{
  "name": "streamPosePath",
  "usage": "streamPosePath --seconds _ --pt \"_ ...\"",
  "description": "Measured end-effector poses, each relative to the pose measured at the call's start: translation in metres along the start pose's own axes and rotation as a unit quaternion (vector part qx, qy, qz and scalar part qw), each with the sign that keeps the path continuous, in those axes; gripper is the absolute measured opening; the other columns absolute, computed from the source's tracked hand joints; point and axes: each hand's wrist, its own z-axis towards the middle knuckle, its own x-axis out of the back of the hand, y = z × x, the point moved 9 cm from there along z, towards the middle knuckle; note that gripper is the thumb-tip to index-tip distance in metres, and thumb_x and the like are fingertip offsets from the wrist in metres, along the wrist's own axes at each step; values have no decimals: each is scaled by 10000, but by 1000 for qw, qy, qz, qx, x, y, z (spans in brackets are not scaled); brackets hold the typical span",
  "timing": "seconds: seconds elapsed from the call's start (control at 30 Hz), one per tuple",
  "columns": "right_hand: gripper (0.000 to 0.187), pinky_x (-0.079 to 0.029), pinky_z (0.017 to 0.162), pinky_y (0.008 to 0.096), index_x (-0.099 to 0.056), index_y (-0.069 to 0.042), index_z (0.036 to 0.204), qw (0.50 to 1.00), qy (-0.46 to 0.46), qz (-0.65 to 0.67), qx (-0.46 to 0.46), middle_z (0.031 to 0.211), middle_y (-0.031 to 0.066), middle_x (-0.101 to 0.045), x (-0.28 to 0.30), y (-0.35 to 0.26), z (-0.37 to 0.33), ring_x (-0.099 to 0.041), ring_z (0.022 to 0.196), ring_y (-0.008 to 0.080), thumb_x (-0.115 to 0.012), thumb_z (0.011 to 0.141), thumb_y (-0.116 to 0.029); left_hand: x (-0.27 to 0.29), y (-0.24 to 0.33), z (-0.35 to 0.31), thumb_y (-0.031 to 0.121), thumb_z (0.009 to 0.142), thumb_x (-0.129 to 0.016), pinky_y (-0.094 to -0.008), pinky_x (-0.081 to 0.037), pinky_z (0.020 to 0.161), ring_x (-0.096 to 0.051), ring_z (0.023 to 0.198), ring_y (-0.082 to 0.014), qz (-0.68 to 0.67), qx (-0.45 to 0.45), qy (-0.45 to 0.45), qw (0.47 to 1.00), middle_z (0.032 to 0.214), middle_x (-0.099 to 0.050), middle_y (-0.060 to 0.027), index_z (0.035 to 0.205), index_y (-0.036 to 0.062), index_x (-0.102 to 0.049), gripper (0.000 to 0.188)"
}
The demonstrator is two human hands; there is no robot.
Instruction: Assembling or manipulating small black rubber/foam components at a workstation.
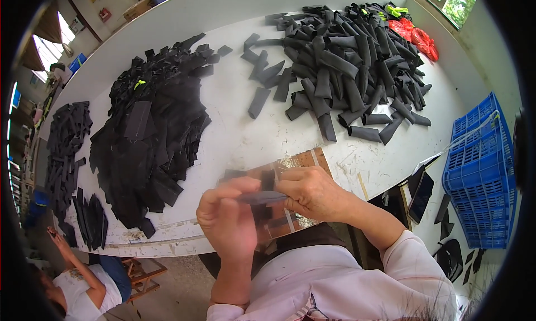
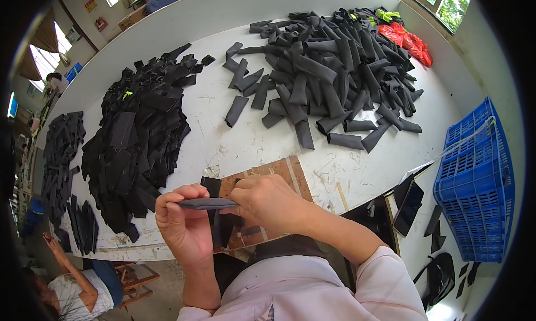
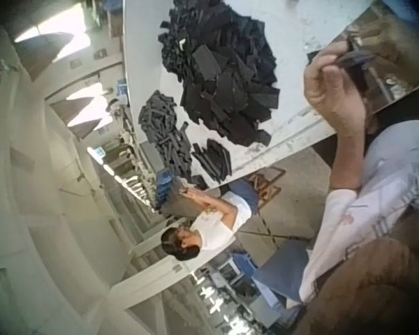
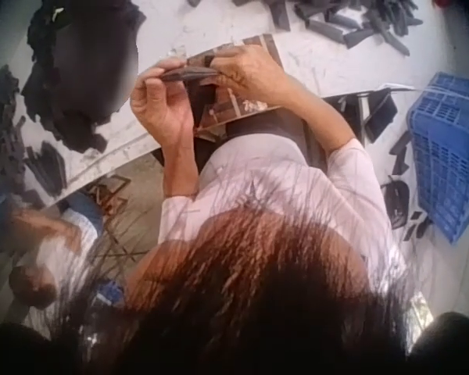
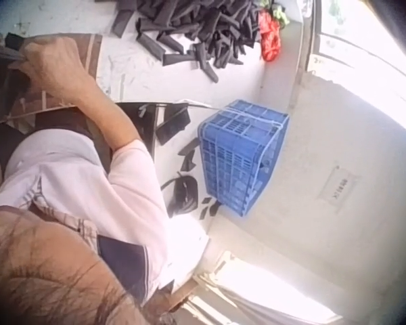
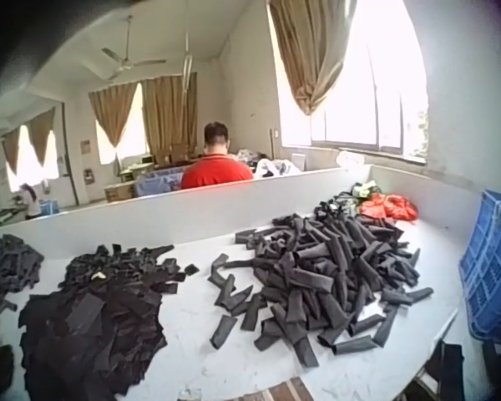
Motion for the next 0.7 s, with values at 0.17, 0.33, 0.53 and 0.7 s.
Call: streamPosePath --seconds 0.17,0.33,0.53,0.7 --pt "175 -379 485 382 -486 -29 681 1000 -7 17 3 615 94 -473 -29 10 -3 -505 593 297 -641 670 -109 9 -4 -3 221 800 -593 -365 -407 820 -551 846 -244 120 -11 -67 991 878 -593 -145 944 5 -532 267" --pt "191 -413 502 364 -552 -37 710 999 -8 -35 -3 662 80 -549 -25 9 -5 -554 621 271 -615 727 -217 11 -24 -6 261 793 -604 -352 -405 858 -546 953 -257 122 94 -70 986 969 -572 -217 1126 -57 -421 495" --pt "311 -391 461 255 -560 11 660 901 52 430 -32 529 16 -513 34 -7 23 -502 486 125 -573 823 -254 69 -1 -6 89 840 -504 -248 -429 762 -558 853 -144 319 45 103 941 965 -579 -146 1095 -52 -446 297" --pt "454 -334 519 192 -557 18 813 896 234 323 -197 559 2 -463 36 76 2 -426 524 69 -372 900 -388 139 -31 -17 159 791 -563 -318 -422 757 -543 893 -223 611 106 117 776 989 -555 -161 1087 -37 -467 368"
